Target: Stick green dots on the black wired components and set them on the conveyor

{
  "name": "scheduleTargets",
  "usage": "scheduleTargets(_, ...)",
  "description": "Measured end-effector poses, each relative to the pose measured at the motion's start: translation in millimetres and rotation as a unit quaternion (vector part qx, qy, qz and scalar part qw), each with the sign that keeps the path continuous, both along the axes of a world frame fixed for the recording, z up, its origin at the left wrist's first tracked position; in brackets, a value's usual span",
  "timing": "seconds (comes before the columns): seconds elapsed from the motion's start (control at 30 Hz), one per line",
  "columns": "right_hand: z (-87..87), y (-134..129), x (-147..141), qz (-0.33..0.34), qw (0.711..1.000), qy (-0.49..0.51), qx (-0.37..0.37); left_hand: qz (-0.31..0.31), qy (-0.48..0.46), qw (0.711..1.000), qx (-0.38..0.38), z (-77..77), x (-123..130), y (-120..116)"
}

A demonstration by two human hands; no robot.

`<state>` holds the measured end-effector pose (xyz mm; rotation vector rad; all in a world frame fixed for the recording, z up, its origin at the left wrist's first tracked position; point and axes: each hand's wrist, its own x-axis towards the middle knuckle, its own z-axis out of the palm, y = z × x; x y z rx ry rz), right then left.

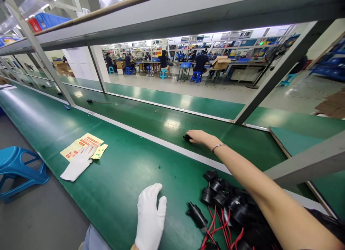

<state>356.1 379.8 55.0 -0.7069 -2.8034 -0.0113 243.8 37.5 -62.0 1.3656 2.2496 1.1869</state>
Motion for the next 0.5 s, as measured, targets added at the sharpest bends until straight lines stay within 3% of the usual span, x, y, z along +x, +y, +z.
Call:
scheduleTargets(0.13,13.0,-37.5,13.1,-0.008,1.0,-0.006,-0.025,-0.006,-0.001,1.0,0.002,0.1,-0.8,1.8)
scheduleTargets(0.23,10.6,-96.6,35.3,-0.002,0.997,-0.04,-0.061,-0.013,-0.025,1.0,0.007,2.7,0.0,2.6)
scheduleTargets(0.37,-30.5,-184.8,67.7,-0.017,0.987,-0.106,-0.117,-0.043,-0.083,0.995,0.025,10.0,3.1,3.9)
scheduleTargets(0.43,-50.9,-212.5,76.4,-0.037,0.983,-0.114,-0.138,-0.059,-0.131,0.989,0.026,15.5,4.6,3.6)
scheduleTargets(0.5,-57.6,-226.0,79.3,-0.052,0.979,-0.108,-0.163,-0.068,-0.172,0.983,0.025,22.8,5.0,1.7)
